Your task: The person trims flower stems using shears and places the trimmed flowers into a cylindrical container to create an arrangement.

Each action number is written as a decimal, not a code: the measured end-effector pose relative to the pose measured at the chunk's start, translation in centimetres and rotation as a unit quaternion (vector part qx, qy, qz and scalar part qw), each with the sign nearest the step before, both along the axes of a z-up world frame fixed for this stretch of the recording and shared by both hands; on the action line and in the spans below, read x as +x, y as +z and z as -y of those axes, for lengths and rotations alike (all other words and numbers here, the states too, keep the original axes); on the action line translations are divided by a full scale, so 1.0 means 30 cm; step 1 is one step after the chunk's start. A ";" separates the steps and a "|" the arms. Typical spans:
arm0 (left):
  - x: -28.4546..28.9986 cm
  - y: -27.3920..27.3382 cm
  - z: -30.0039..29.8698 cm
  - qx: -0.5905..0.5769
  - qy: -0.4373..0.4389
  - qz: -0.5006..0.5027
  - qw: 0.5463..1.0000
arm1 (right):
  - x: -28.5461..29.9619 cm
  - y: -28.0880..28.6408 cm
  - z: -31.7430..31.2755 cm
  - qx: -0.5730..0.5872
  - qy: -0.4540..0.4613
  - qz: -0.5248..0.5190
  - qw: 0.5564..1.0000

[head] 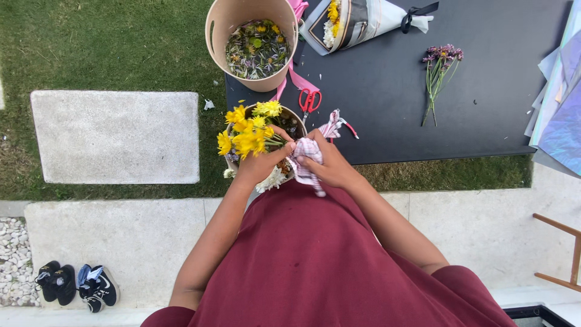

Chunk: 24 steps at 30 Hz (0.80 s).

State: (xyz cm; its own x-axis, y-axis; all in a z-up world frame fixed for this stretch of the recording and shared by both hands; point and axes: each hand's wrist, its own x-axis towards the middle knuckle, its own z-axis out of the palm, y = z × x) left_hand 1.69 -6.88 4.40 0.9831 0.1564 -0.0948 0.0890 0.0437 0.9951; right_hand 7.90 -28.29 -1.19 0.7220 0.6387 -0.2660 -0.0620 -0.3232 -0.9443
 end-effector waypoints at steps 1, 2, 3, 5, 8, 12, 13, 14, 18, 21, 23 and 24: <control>0.008 0.010 0.025 -0.003 0.002 -0.021 1.000 | -0.006 -0.045 0.005 -0.049 0.033 0.038 0.997; 0.004 -0.020 0.037 -0.002 0.000 -0.023 1.000 | -0.005 -0.053 0.014 -0.048 0.032 0.036 0.998; -0.002 -0.051 0.048 -0.009 0.020 -0.032 0.999 | -0.004 -0.062 0.022 -0.074 0.054 0.078 0.993; -0.014 -0.085 0.066 -0.016 0.036 -0.040 0.998 | -0.015 -0.061 0.039 -0.101 0.073 0.120 0.985; -0.022 -0.083 0.066 -0.019 0.024 -0.057 0.998 | -0.034 -0.046 0.056 -0.062 0.076 0.175 0.980; -0.016 -0.054 0.051 -0.015 -0.022 -0.088 0.996 | -0.052 -0.070 0.085 -0.037 0.087 0.189 0.977; -0.018 -0.036 0.048 -0.026 -0.032 -0.085 0.996 | -0.066 -0.067 0.090 -0.029 0.088 0.178 0.980; -0.026 -0.042 0.037 -0.025 -0.036 -0.085 0.995 | -0.073 -0.045 0.091 -0.029 0.084 0.178 0.980; -0.049 -0.028 -0.106 -0.024 0.088 -0.035 0.995 | -0.094 0.018 0.082 -0.019 0.024 0.161 0.987; -0.085 0.021 -0.258 -0.024 0.142 -0.004 0.990 | -0.108 -0.128 0.128 -0.048 -0.112 0.148 0.981; -0.064 0.058 -0.344 -0.031 0.142 0.022 0.989 | -0.040 -0.182 0.118 -0.047 -0.210 0.129 0.968; -0.072 0.065 -0.361 -0.023 0.110 0.020 0.993 | -0.022 -0.163 0.110 -0.065 -0.238 0.115 0.962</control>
State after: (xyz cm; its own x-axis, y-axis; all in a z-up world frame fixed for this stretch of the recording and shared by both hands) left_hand -0.49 3.94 6.35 0.9286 0.3647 -0.0686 0.0325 0.1042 0.9940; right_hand 7.24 -31.59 -6.07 0.9738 0.1934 -0.1200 -0.0270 -0.4254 -0.9046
